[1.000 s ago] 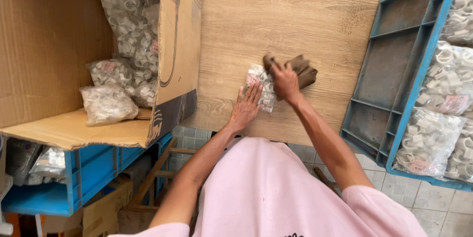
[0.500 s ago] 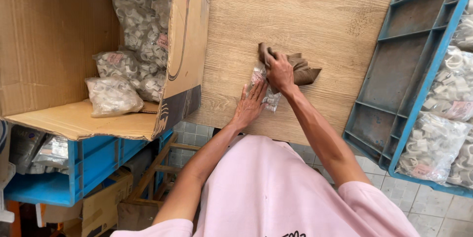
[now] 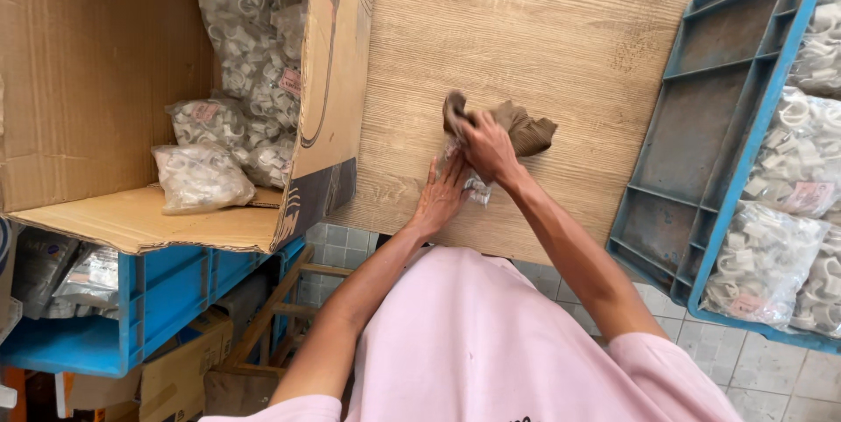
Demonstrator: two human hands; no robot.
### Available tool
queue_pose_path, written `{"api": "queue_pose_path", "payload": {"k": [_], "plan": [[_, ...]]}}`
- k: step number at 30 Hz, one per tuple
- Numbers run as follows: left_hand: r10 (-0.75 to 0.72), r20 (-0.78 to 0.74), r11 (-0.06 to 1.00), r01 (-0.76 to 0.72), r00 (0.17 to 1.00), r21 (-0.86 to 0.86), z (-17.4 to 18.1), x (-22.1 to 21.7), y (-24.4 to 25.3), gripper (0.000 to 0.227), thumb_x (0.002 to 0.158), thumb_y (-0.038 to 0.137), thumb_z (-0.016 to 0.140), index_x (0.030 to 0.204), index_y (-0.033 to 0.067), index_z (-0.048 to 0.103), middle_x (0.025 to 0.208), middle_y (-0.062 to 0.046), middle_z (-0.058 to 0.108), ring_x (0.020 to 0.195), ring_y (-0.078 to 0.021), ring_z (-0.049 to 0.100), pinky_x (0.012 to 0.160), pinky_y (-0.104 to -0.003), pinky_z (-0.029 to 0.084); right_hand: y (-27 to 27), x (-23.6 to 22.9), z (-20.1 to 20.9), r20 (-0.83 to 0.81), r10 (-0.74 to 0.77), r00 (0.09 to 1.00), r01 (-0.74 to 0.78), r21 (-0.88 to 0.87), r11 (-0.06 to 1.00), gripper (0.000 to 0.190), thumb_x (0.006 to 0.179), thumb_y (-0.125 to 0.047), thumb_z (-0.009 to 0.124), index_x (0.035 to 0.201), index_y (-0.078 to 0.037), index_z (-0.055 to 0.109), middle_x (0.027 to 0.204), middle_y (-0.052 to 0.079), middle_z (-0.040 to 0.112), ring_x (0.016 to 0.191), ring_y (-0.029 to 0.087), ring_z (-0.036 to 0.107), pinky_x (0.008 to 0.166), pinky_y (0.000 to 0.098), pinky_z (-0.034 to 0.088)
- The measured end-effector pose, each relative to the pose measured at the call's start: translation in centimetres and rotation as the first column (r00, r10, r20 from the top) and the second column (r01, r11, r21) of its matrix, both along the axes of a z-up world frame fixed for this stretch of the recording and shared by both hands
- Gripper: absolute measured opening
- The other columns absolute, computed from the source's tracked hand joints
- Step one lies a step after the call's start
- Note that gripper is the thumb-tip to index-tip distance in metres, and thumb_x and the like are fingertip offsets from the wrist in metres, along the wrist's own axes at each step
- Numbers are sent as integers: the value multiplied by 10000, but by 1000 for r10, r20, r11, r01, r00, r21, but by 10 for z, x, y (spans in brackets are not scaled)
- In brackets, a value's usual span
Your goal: The person wipes plastic rings with a cloth and places them into small plastic bags, then organizes the bags into a blue crate and a cardboard box.
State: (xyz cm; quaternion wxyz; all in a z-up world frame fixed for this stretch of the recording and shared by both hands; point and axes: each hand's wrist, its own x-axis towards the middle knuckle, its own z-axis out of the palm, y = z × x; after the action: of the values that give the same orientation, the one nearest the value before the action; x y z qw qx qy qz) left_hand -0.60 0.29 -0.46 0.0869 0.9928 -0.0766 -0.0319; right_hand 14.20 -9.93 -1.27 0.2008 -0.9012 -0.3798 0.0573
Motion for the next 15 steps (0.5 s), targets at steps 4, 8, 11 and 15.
{"api": "queue_pose_path", "payload": {"k": [4, 8, 11, 15], "plan": [[18, -22, 1000, -19, 1000, -21, 2, 0, -3, 694, 968, 476, 425, 1550, 133, 266, 1625, -92, 246, 1524, -216, 140, 1200, -521, -8, -38, -6, 23, 26, -46, 999, 44, 90, 995, 370, 886, -233, 607, 1254, -264, 630, 1093, 69, 547, 947, 300, 604, 729, 410, 569], [7, -29, 998, -9, 1000, -67, 8, 2, 3, 705, 992, 465, 407, 1567, 107, 208, 1644, -102, 180, 1525, -237, 131, 1208, -526, 41, -39, 3, 40, 38, -290, 956, 287, 72, 955, 394, 848, -107, 647, 1239, -84, 609, 1081, 178, 534, 914, 404, 600, 707, 521, 563], [-2, -38, 999, 0, 999, -51, 10, 3, 0, 707, 991, 473, 402, 1565, 105, 213, 1647, -103, 169, 1527, -233, 120, 1206, -524, 42, -46, -18, 50, 76, -163, 984, 158, 63, 985, 373, 913, -156, 580, 1285, -180, 599, 1095, 120, 534, 921, 356, 588, 705, 473, 558], [-12, -30, 999, 11, 999, -41, 12, 1, 0, 721, 997, 479, 393, 1572, 98, 185, 1649, -113, 154, 1529, -242, 111, 1201, -530, 47, -81, -25, -6, 176, -170, 970, 168, 27, 986, 247, 882, -162, 626, 1127, -160, 659, 1157, 91, 571, 928, 323, 616, 728, 400, 564]]}}
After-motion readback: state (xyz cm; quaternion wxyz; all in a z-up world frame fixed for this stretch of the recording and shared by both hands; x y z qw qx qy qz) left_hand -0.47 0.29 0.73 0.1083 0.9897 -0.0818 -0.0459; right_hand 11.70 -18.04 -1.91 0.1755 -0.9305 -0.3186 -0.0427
